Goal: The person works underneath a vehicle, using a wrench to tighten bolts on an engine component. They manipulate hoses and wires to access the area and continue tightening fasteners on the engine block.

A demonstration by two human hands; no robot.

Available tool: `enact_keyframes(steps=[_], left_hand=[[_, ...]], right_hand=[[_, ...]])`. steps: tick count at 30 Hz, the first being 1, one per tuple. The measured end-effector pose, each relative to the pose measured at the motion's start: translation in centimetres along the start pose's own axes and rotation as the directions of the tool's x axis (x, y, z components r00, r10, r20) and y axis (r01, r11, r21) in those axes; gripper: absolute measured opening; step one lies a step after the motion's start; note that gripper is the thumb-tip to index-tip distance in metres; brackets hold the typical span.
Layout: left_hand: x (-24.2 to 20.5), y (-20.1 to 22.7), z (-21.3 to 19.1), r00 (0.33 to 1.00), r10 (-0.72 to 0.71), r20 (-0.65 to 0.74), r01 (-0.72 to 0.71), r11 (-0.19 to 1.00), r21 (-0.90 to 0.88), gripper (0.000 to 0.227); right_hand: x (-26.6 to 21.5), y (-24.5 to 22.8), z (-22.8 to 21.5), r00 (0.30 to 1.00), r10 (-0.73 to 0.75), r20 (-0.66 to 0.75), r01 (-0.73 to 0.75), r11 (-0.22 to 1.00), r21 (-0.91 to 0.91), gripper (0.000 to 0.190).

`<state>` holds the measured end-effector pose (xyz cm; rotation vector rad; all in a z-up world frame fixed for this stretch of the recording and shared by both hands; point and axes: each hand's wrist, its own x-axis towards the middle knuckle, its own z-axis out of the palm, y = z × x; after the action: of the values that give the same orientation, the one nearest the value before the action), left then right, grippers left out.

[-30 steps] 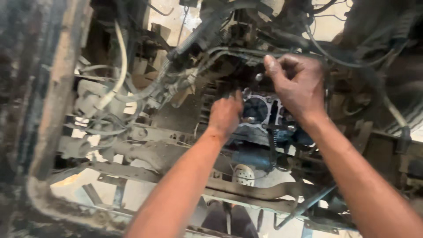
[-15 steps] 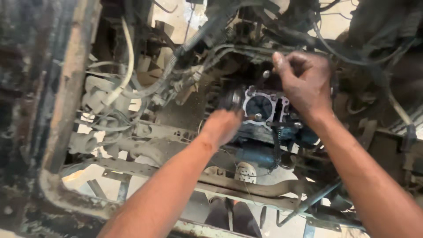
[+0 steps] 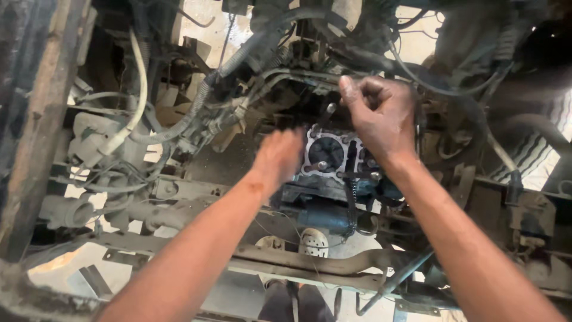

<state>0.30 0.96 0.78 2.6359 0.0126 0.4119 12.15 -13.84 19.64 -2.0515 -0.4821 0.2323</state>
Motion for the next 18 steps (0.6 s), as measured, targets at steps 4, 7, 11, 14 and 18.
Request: enact_keyframes(steps=[4, 7, 11, 14, 18], left_hand=[[2.7, -1.7, -3.0, 0.933, -0.192, 0.303, 0.166, 0.980, 0.110, 0.021], [1.7, -0.6, -5.5, 0.846, -0.223, 0.484, 0.217, 0.974, 0.069, 0.029], [3.5, -0.9, -4.1, 0.905, -0.123, 0.407, 0.118, 0.992, 0.038, 0.027], [3.7, -2.0, -1.3, 0.922, -0.057, 0.382, 0.060, 0.998, 0.004, 0.027], [2.4, -1.5, -0.4, 0.900, -0.027, 0.435, 0.047, 0.998, -0.035, 0.016]], right_hand=[[-0.1, 0.6, -0.1, 0.999, -0.028, 0.021, 0.028, 0.999, -0.024, 0.036], [-0.2, 0.4, -0.1, 0.996, -0.084, 0.016, 0.085, 0.995, -0.048, 0.037], [0.0, 0.1, -0.1, 1.000, 0.020, 0.017, -0.019, 0.999, -0.041, 0.035], [0.0, 1.4, -0.3, 0.992, -0.122, 0.042, 0.124, 0.991, -0.052, 0.033], [0.1, 1.8, -0.1, 0.984, -0.172, 0.040, 0.172, 0.985, -0.003, 0.030]])
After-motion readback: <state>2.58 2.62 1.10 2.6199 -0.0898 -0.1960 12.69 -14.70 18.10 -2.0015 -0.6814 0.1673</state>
